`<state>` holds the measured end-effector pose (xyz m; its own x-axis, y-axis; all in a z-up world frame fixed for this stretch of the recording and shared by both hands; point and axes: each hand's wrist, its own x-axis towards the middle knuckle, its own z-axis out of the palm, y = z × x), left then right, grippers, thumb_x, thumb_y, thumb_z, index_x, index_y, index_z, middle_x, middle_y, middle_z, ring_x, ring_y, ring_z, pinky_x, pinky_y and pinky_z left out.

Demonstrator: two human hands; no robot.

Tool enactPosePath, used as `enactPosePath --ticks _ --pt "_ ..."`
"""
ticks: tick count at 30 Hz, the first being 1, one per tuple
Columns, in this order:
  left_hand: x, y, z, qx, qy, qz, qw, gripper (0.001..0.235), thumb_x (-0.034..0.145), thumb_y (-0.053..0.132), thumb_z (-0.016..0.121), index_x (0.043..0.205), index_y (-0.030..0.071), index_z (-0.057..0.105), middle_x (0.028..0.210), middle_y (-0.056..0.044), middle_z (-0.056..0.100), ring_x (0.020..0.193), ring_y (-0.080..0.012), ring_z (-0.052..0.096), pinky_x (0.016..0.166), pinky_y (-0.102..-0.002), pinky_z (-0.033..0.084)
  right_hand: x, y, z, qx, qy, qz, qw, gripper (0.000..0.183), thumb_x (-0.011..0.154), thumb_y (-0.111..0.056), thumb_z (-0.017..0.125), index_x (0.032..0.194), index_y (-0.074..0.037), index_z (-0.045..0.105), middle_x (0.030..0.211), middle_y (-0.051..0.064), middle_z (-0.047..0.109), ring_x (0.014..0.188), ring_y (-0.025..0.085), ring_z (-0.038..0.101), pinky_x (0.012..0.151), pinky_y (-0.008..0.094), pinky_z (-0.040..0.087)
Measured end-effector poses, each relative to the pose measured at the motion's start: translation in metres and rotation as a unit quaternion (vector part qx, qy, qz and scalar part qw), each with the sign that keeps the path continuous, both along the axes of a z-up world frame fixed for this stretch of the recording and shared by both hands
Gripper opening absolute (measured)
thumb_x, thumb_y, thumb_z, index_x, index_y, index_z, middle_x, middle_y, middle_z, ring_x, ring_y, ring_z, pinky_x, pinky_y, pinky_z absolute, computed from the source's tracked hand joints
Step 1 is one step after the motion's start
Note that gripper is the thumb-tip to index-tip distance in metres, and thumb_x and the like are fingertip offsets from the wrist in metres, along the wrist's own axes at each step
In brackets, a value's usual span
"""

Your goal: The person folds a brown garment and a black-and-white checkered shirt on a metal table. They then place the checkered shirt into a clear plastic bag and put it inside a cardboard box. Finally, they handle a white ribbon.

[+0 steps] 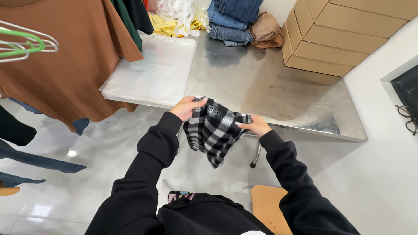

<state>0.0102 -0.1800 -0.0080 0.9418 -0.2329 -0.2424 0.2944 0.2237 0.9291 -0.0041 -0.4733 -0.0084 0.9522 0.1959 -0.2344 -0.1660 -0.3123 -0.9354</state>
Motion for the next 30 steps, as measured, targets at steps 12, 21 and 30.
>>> enactPosePath --ticks 12,21,30 --pt "0.054 0.018 -0.055 0.571 -0.313 0.042 0.758 0.043 0.078 0.045 0.085 0.098 0.008 0.073 0.089 -0.013 0.062 0.092 -0.0374 0.067 0.081 -0.045 0.057 0.035 -0.015 -0.042 -0.055 -0.244 -0.101 0.963 0.046 0.095 -0.045 0.076 0.102 0.000 0.073 0.156 0.014 0.027 0.147 0.040 0.025 0.126 0.054 0.015" --pt "0.023 0.026 0.013 0.243 -0.161 0.017 0.956 0.047 0.086 0.058 0.077 0.079 0.013 0.065 0.071 0.002 0.048 0.071 -0.0161 0.053 0.065 -0.029 0.042 0.079 -0.037 -0.086 0.192 -0.255 -0.001 0.948 0.020 0.111 -0.020 0.049 0.121 -0.004 0.055 0.108 0.007 0.068 0.103 0.013 0.059 0.102 0.034 0.047" --pt "0.010 0.006 0.024 -0.090 0.085 0.058 0.991 0.062 0.088 0.044 0.079 0.129 -0.001 0.064 0.112 -0.016 0.074 0.099 -0.0258 0.075 0.084 -0.039 0.062 0.050 -0.004 -0.066 0.153 -0.255 -0.014 0.955 0.064 0.088 -0.006 0.077 0.145 -0.010 0.049 0.142 0.009 0.058 0.131 0.019 0.051 0.114 0.044 0.041"
